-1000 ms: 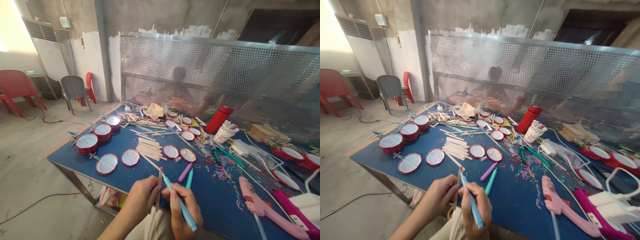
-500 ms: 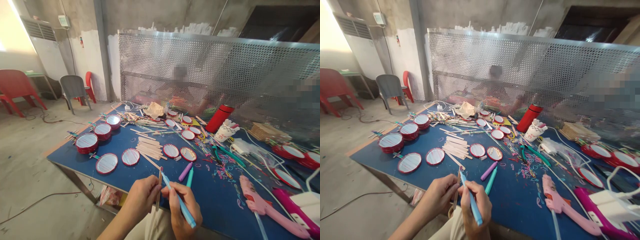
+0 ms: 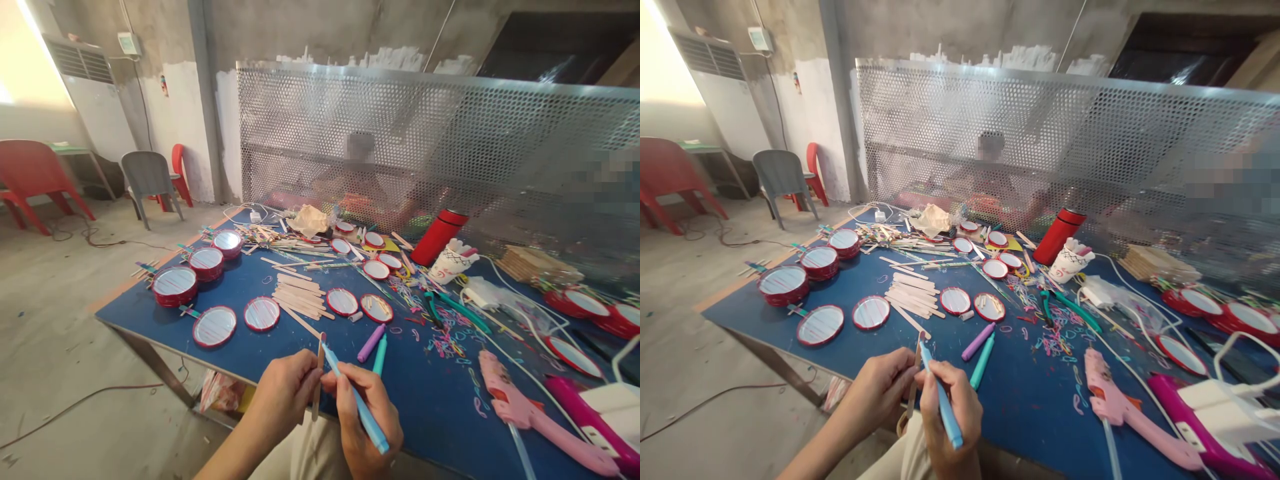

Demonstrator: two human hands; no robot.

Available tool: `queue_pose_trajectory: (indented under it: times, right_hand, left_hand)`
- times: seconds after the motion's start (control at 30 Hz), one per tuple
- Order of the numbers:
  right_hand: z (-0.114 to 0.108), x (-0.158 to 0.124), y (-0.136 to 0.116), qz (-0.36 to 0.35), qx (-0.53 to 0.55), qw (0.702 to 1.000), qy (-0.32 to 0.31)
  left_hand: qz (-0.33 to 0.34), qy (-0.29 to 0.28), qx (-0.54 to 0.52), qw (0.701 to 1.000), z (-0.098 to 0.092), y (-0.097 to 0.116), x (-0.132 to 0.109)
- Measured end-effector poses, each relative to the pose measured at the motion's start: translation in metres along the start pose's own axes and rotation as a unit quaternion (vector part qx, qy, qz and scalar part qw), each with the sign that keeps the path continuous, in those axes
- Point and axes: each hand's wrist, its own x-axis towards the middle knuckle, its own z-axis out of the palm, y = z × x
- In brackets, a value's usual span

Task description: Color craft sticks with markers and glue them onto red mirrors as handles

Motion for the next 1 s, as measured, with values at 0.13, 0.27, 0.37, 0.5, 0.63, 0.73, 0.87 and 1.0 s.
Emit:
queue_pose_trajectory:
  times: [0.13,0.27,0.37,0.5,0.63,0.73,0.87,1.0]
  right_hand:
    - [0.0000,0.0003,0.0001,-0.008,-0.008,1.000,-0.004]
    - [0.0012,0.0001,0.0010,-0.010,-0.009,1.000,0.021]
    - [0.0019,0.0003,0.0015,0.008,-0.005,0.999,0.031]
    - [0.0022,0.0013,0.0015,0.000,-0.004,1.000,0.015]
    - [0.0013,0.0010,0.0022,-0.003,0.002,1.000,-0.005]
    - [-0.0001,0.0002,0.0032,-0.008,-0.011,1.000,-0.009]
    - [-0.0015,0.0005,0.0029,-0.012,-0.016,1.000,-0.016]
    - [-0.0017,0.0012,0.0012,-0.010,-0.017,1.000,-0.021]
  left_hand:
    - [0.001,0.004,-0.008,1.000,0.0007,-0.0004,-0.0004]
    - [0.005,0.014,-0.010,1.000,0.0016,-0.0015,-0.0003]
    - [0.008,0.014,-0.005,1.000,0.0019,-0.0014,0.0000]
    - [0.009,0.019,-0.006,1.000,0.0012,0.0000,-0.0001]
    - [0.010,0.020,-0.008,1.000,0.0007,0.0005,-0.0004]
    - [0.004,0.022,-0.007,1.000,0.0012,0.0000,-0.0005]
    - [0.005,0.031,-0.017,0.999,0.0018,-0.0005,-0.0005]
    - [0.005,0.030,-0.020,0.999,0.0014,0.0000,-0.0005]
